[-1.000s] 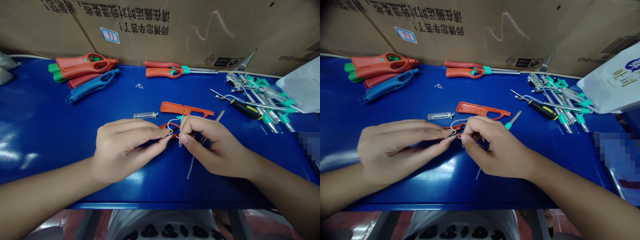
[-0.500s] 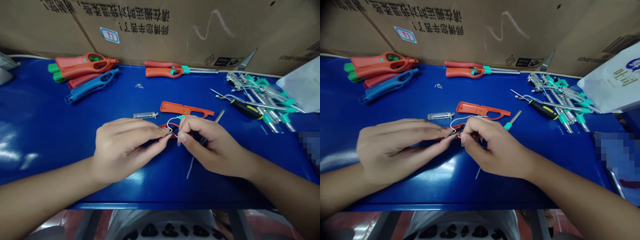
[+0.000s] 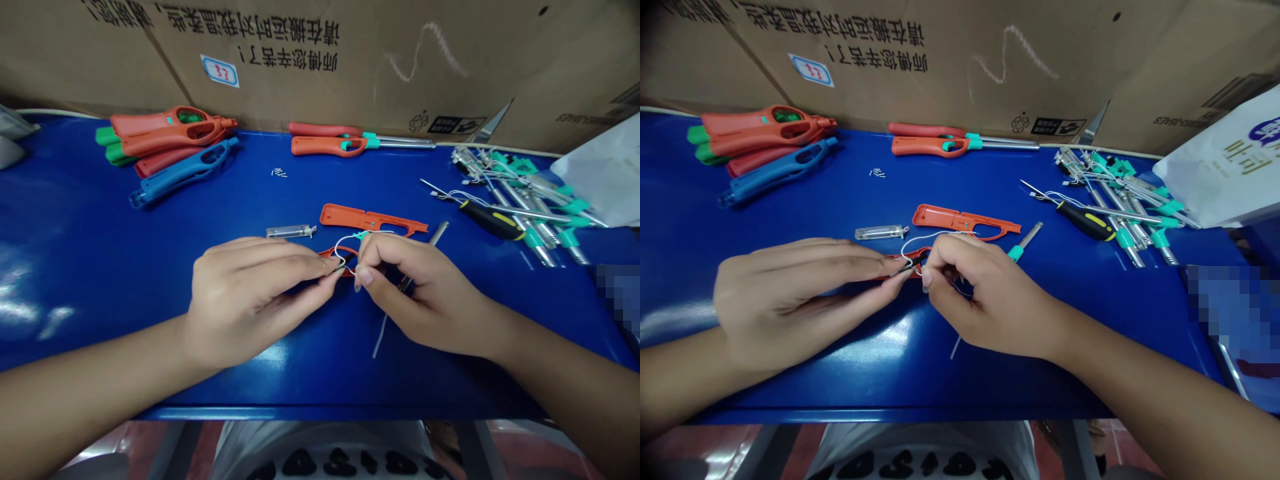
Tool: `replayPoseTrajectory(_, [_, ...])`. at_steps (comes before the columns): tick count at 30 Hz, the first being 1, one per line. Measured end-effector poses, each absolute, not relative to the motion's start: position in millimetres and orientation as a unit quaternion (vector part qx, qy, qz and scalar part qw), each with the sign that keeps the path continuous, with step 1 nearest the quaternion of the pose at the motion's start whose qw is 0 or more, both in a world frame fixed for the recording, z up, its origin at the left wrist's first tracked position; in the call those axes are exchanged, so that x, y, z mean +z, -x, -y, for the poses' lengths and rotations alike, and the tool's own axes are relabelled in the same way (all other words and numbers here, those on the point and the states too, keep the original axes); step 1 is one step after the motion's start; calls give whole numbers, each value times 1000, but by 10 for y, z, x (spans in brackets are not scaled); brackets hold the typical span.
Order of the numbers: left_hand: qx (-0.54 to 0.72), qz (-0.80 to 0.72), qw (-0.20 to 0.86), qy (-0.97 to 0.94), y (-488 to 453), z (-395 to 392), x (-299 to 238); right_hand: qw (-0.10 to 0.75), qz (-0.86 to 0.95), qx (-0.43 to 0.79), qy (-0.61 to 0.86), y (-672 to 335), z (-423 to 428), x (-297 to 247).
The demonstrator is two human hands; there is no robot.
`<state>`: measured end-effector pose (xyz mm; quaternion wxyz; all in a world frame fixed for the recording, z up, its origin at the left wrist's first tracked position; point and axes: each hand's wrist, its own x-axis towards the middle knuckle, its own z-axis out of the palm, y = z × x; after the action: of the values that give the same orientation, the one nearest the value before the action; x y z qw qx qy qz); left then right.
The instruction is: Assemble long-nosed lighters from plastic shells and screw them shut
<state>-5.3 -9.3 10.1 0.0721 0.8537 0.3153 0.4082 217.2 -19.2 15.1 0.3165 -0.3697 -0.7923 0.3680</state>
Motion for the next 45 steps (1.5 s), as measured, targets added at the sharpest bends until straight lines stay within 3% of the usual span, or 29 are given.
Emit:
replayPoseTrajectory(24, [401, -313, 84, -857, 63, 100, 123, 288, 769, 392, 414, -2185, 180, 193])
replayPoseTrajectory(45, [382, -285, 106, -873, 66, 60, 99, 251, 869, 163, 394, -2241, 196, 187])
